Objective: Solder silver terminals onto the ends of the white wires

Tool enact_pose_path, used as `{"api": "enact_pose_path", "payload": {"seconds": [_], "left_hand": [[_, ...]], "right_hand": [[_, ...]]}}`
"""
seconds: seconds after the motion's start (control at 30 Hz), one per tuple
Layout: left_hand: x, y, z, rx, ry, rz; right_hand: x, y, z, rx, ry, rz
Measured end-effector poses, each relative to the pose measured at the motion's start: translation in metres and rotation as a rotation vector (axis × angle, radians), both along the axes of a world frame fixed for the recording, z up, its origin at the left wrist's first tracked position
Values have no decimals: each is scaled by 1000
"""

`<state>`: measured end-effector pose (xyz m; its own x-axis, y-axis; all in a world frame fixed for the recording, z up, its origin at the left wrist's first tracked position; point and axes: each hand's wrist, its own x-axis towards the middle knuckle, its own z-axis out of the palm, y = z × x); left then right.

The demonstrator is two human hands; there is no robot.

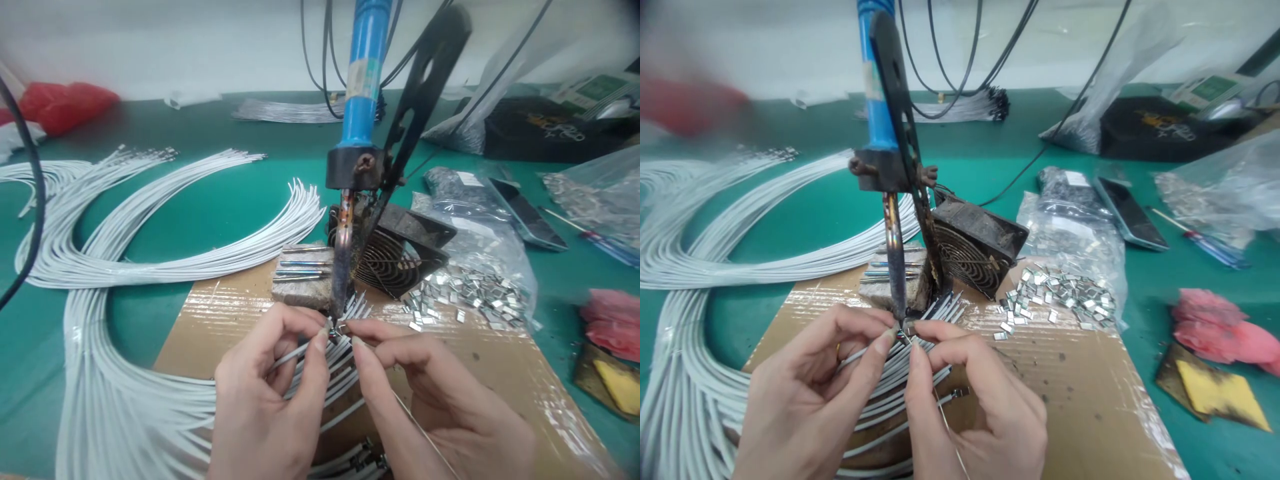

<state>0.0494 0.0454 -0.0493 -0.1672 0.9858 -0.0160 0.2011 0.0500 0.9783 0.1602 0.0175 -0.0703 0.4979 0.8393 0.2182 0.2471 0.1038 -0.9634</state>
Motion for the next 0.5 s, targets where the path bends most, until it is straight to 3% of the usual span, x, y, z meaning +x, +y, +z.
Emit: {"api": "enact_pose_path", "payload": {"seconds": [0.17,0.5], "left_hand": [[4,-2,1,-6,28,73],[1,-1,-1,29,16,41]], "right_hand": [[2,0,1,-17,24,18],[0,0,1,-1,33,2]]}}
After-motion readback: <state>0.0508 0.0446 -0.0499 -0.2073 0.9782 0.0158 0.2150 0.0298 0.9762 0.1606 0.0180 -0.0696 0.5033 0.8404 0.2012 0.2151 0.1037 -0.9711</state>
